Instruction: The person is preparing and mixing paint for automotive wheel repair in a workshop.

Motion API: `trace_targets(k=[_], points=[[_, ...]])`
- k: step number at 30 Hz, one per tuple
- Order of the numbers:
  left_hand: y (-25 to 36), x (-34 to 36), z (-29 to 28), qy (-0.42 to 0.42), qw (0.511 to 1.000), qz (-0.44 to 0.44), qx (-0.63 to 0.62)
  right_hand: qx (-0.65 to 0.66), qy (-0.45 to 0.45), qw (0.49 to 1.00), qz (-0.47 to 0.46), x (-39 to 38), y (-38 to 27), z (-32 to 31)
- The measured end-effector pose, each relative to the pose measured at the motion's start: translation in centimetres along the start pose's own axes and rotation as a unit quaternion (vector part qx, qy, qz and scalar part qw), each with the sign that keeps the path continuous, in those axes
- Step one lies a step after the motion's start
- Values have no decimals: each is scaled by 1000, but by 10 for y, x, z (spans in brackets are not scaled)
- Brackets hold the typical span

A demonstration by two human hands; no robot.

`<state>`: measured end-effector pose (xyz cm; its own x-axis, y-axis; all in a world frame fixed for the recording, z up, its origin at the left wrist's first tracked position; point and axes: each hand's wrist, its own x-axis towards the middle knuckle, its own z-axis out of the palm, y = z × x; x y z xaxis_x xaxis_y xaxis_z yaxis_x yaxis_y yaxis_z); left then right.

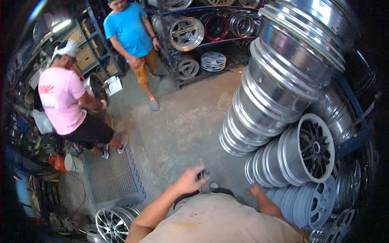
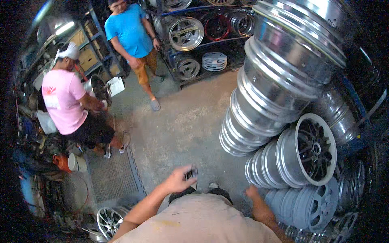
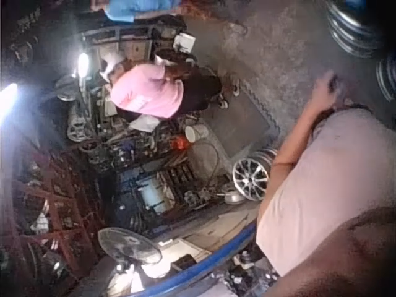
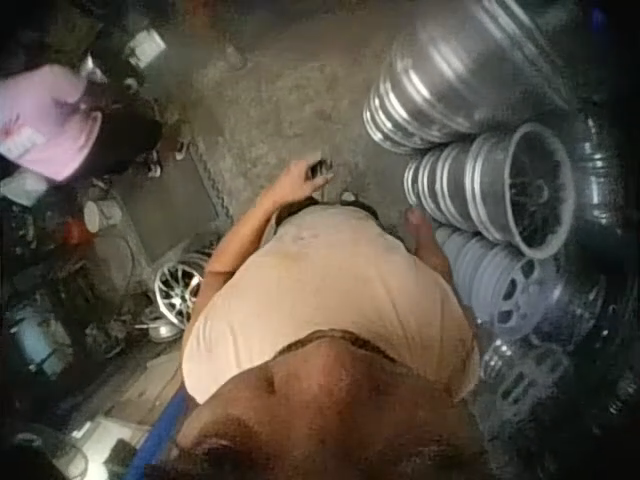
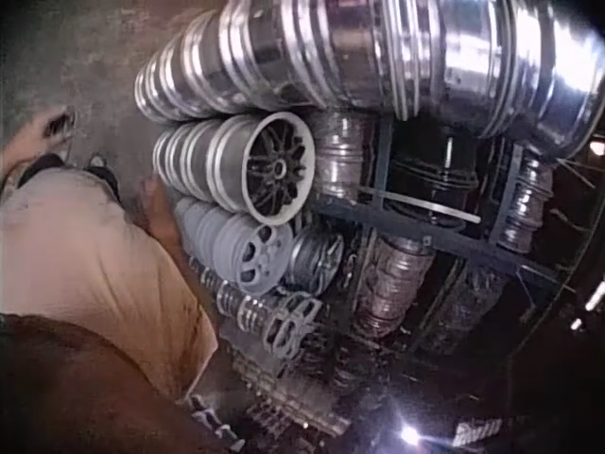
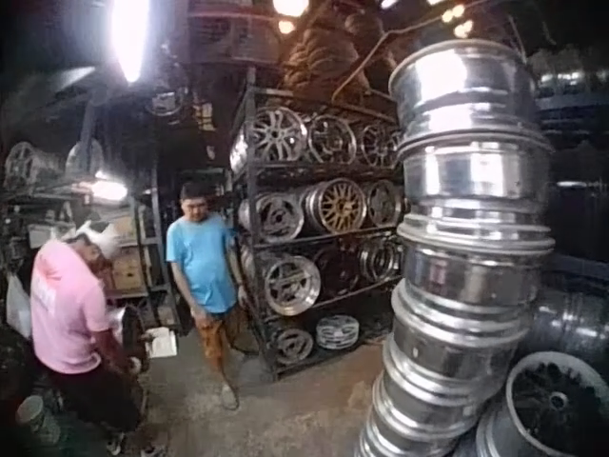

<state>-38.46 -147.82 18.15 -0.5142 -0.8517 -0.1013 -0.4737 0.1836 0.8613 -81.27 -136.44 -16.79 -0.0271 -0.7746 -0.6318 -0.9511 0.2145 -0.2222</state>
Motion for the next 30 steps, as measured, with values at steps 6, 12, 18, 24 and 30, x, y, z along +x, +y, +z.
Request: trace_targets(k=[6,12,18,24,30], points=[[-95,50,-4,-2,983,-180,-46,453,63,889,-4,185,-152,-213],[-165,152,-81,-108,940,-323,4,400,-48,907,-119,323,-305,-298],[-201,304,-183,-115,973,-138,147,213,-111,950,-200,392,-384,-330],[-180,425,-250,-88,986,-120,75,95,-19,926,-365,478,-397,-360],[-188,529,-262,-149,984,-75,-61,-106,12,904,-413,589,-375,-419]])
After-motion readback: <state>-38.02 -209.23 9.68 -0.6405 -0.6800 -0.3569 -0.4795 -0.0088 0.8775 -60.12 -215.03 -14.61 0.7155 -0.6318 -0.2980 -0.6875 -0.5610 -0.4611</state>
